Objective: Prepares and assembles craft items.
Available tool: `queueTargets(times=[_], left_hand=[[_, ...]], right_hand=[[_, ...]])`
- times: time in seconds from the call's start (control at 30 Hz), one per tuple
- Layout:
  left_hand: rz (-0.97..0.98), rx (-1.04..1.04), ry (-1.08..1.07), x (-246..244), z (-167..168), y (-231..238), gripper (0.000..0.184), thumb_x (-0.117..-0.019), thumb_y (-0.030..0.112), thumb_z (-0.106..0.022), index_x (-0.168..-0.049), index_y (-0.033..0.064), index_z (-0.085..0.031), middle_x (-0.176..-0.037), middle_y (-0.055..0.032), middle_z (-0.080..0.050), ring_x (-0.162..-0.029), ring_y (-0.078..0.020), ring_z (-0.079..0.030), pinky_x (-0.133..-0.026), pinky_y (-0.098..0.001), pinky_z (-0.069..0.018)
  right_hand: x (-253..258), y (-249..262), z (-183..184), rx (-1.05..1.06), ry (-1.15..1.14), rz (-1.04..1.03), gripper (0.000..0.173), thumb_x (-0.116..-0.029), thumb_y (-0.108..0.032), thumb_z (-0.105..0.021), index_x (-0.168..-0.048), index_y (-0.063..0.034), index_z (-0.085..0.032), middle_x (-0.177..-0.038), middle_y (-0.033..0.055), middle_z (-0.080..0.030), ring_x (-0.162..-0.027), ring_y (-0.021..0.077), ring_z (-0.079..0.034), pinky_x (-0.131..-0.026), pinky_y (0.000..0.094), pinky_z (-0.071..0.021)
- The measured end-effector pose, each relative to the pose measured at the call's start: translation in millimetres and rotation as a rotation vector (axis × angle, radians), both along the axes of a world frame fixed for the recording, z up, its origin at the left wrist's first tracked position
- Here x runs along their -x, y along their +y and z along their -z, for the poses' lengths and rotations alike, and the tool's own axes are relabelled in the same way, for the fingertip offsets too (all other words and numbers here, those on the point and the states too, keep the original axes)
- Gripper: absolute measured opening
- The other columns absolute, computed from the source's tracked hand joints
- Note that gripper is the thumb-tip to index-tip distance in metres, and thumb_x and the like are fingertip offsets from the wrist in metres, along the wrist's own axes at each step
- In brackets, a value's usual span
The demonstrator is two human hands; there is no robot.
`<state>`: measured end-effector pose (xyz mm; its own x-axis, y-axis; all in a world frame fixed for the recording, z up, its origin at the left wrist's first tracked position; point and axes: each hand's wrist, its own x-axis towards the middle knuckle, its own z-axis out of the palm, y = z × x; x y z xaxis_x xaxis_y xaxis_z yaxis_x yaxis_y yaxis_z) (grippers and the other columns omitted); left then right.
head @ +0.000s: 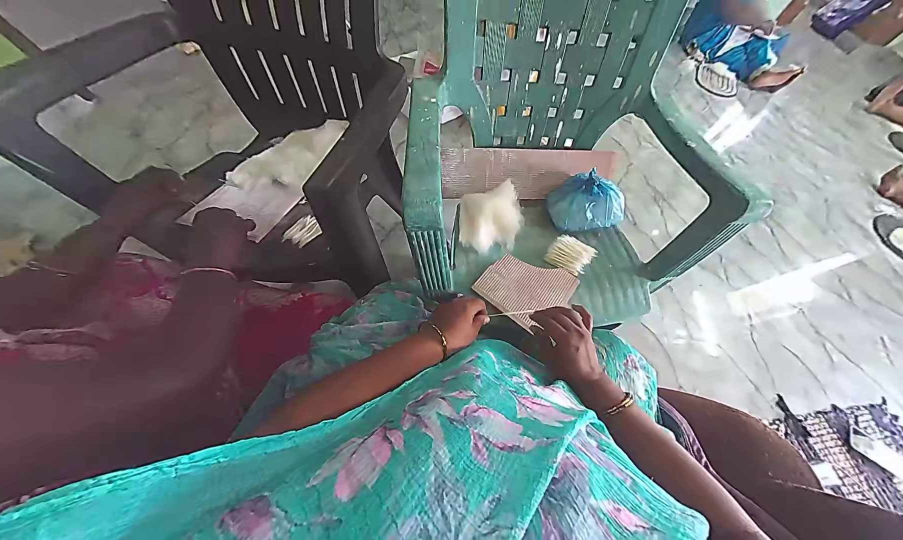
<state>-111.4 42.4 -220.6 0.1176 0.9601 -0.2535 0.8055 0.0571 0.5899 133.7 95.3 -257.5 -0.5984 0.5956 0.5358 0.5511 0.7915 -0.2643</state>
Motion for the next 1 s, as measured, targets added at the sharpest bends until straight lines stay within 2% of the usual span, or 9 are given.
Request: queueTargets(times=[0.1,0.17,0.3,0.37,0.57,0.77,0.9,1.0], left_hand=[[0.002,-0.037,-0.015,-2,-4,-5,0.03,-0.1078,0.02,-0.051,-0.117,-0.0032,-0.068,-0.118,-0.0215,-0.068,-0.116,-0.0345,-0.064,-0.104,-0.0521,-0.0477],[0.019,-0.047,-0.021,-4,-4,-9,0.03,-0.1074,0.021,-0.052,-0.117,-0.0022,-0.069,-0.118,-0.0206,-0.068,-0.115,-0.0336,-0.065,-0.102,-0.0522,-0.0486],[0.056,-0.026,-0.024,-7,-8,-8,0.031,-0.1078,0.022,-0.051,-0.119,-0.0018,-0.068,-0.12,-0.0209,-0.067,-0.119,-0.0343,-0.063,-0.105,-0.0521,-0.047],[0.074,-0.01,-0.029,-8,-10,-8,0.032,-0.1081,0.023,-0.05,-0.12,-0.002,-0.068,-0.121,-0.021,-0.067,-0.119,-0.0342,-0.063,-0.105,-0.0518,-0.0466],[0.131,-0.023,-0.064,-5,-6,-7,0.033,-0.1075,0.021,-0.051,-0.119,-0.0045,-0.068,-0.118,-0.0236,-0.067,-0.117,-0.0369,-0.063,-0.104,-0.0529,-0.0464],[0.125,-0.055,-0.071,3,-6,-2,0.031,-0.1076,0.019,-0.049,-0.116,-0.0037,-0.068,-0.117,-0.0219,-0.067,-0.116,-0.0348,-0.064,-0.103,-0.0505,-0.0474],[0.062,-0.056,-0.057,17,-5,1,0.031,-0.1076,0.018,-0.049,-0.116,-0.0037,-0.069,-0.118,-0.0214,-0.068,-0.117,-0.0349,-0.063,-0.105,-0.0512,-0.0466],[-0.032,-0.099,-0.081,33,4,0,0.031,-0.1074,0.018,-0.05,-0.115,-0.0048,-0.07,-0.116,-0.0226,-0.068,-0.114,-0.036,-0.065,-0.103,-0.053,-0.0484]], right_hand=[[5,2,0,0.016,-0.008,0.058,0.024,-0.0985,-0.022,-0.061,-0.111,-0.0112,-0.078,-0.115,0.0072,-0.076,-0.113,0.0315,-0.069,-0.101,0.0615,-0.0451],[6,2,1,0.024,-0.034,0.047,0.024,-0.099,-0.023,-0.062,-0.112,-0.013,-0.078,-0.117,0.0061,-0.075,-0.115,0.031,-0.068,-0.101,0.0616,-0.0444],[8,2,1,0.016,-0.036,0.004,0.019,-0.0982,-0.015,-0.06,-0.097,-0.0137,-0.079,-0.102,0.0033,-0.077,-0.11,0.029,-0.069,-0.099,0.0595,-0.0453],[7,1,1,0.003,-0.03,-0.001,0.018,-0.0974,-0.014,-0.06,-0.094,-0.0137,-0.078,-0.096,0.004,-0.077,-0.105,0.0283,-0.07,-0.096,0.0571,-0.0472],[7,3,5,-0.004,-0.028,-0.015,0.017,-0.0951,-0.014,-0.062,-0.088,-0.0121,-0.077,-0.09,0.005,-0.076,-0.098,0.0282,-0.072,-0.093,0.0546,-0.0496],[-2,7,-3,-0.071,-0.08,0.036,0.018,-0.0962,-0.012,-0.059,-0.088,-0.0147,-0.074,-0.091,0.0019,-0.076,-0.101,0.0259,-0.071,-0.095,0.0556,-0.047],[-10,22,-9,-0.064,-0.056,0.1,0.015,-0.0935,-0.008,-0.062,-0.087,-0.0119,-0.075,-0.093,0.0053,-0.076,-0.101,0.0297,-0.071,-0.094,0.0594,-0.0473],[-12,44,-25,0.087,-0.039,0.194,0.016,-0.0951,-0.01,-0.062,-0.094,-0.006,-0.078,-0.101,0.013,-0.076,-0.106,0.0375,-0.069,-0.099,0.0646,-0.0438]])
